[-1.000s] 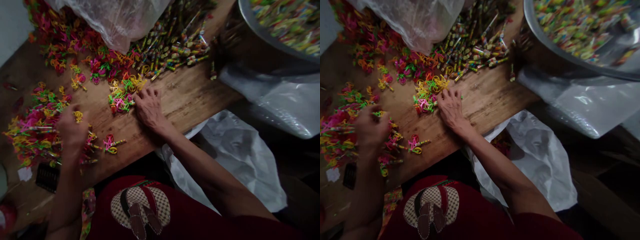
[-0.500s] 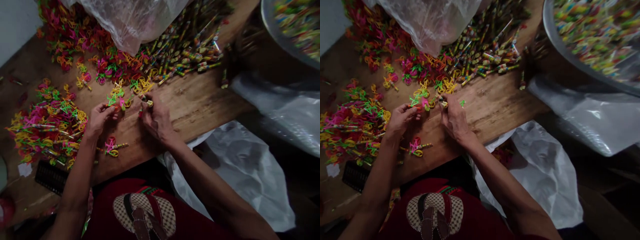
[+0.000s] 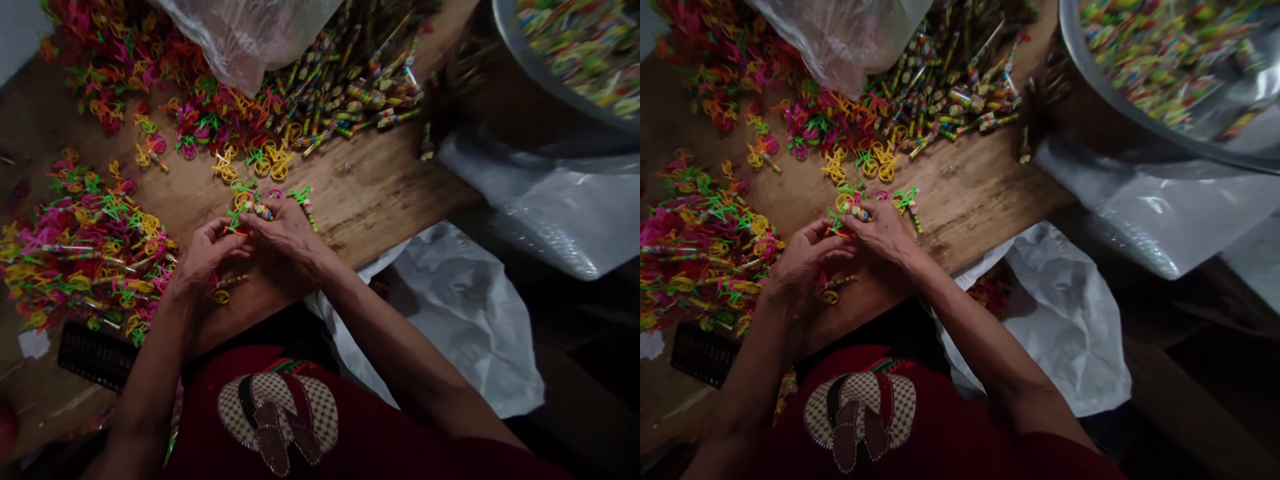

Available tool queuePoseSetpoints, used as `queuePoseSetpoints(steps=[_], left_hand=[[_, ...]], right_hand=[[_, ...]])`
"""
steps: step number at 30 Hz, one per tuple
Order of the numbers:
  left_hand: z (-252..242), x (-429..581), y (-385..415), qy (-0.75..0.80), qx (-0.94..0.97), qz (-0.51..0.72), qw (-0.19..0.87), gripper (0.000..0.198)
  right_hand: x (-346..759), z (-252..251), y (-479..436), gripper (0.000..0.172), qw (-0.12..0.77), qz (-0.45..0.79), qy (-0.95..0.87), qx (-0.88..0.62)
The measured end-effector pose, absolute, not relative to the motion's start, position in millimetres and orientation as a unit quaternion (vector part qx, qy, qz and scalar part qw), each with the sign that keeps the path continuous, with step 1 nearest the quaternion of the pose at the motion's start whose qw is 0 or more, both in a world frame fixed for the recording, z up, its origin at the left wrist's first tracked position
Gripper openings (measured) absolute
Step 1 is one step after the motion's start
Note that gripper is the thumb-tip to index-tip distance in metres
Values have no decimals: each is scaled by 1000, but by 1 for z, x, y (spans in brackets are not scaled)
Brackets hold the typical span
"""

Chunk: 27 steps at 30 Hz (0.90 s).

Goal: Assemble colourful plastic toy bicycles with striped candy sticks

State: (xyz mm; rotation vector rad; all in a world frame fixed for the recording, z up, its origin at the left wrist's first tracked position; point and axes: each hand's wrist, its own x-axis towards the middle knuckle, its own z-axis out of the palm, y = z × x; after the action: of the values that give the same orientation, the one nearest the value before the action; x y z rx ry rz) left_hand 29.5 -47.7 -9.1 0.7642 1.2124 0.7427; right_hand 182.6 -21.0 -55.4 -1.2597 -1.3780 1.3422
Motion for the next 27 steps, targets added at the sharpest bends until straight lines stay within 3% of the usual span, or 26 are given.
queuePoseSetpoints(steps=[17,27], left_hand=[[-21,33,-43,575,197,344,716,9],[-16,34,-49,544,216,328,741,12]], right_hand=[[211,-63,-63,28,449,403,-654,-456],[210,-66,-61,24,479,468,-582,-462]])
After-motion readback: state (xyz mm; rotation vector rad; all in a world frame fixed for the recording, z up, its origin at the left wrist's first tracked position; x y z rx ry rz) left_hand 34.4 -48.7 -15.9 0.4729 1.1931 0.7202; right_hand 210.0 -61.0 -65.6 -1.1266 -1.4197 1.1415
